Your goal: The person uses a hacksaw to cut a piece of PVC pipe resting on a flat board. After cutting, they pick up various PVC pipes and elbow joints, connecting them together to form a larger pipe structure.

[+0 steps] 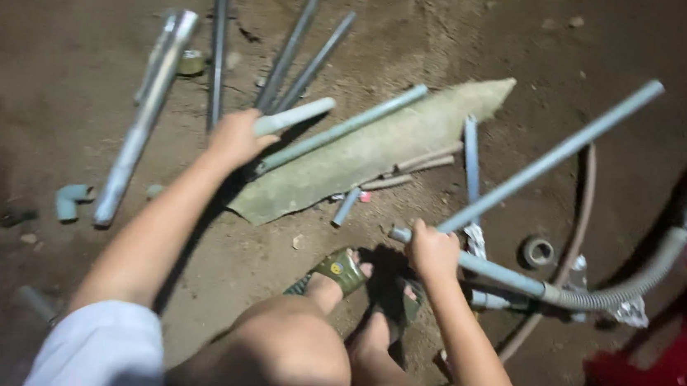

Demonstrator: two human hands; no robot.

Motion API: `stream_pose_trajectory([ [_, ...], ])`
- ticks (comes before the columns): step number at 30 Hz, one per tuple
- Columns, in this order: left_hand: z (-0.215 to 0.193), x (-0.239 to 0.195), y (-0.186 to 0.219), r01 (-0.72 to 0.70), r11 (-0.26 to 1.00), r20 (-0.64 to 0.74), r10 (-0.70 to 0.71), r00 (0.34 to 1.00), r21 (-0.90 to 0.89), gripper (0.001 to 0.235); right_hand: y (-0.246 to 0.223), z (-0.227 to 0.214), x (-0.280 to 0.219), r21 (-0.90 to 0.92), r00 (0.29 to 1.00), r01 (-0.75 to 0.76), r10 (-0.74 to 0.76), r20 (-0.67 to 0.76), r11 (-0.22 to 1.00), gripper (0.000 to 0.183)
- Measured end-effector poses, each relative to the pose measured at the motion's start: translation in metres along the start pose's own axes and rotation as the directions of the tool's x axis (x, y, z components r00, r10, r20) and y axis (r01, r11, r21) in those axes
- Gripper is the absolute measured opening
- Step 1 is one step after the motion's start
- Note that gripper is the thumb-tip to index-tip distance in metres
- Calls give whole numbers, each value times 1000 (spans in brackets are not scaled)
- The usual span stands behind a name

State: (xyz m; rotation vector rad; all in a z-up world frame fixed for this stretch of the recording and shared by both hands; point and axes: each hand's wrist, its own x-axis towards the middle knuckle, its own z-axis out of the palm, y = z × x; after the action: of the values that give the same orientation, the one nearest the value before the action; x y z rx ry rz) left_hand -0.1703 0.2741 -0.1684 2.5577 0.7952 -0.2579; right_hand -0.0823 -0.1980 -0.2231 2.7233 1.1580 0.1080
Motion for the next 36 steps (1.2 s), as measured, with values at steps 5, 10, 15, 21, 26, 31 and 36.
stream_pose_trajectory([
  [5, 45, 50, 3, 25, 965, -29, -34, 999, -259, 59, -6, 34, -9, 35, 997, 29, -31, 69, 999, 21],
  [10, 58, 68, 16, 52, 969, 9, -51, 999, -242, 59, -7, 44, -20, 11, 995, 42, -43, 94, 999, 23],
  [15, 90, 78, 1, -125, 935, -84, 161, 983, 333, 38, -8, 32, -13, 68, 996, 40, -46, 76, 997, 27],
  [21, 75, 30, 62, -365, 919, 110, 352, 930, 151, 24, -2, 64, -21, 87, 999, 29, -32, 29, 996, 27],
  [26, 135, 55, 69, -249, 927, -7, 261, 965, 282, 38, -2, 38, -15, 133, 999, 12, -16, 28, 991, 21],
  [31, 141, 55, 118, -100, 894, 105, 59, 993, 436, 69, 6, 20, -25, 175, 999, -29, 20, 47, 984, 18],
  [36, 116, 68, 130, -32, 897, 166, -47, 985, 440, 67, 28, -3, -14, 422, 998, -44, 25, 51, 906, 52],
])
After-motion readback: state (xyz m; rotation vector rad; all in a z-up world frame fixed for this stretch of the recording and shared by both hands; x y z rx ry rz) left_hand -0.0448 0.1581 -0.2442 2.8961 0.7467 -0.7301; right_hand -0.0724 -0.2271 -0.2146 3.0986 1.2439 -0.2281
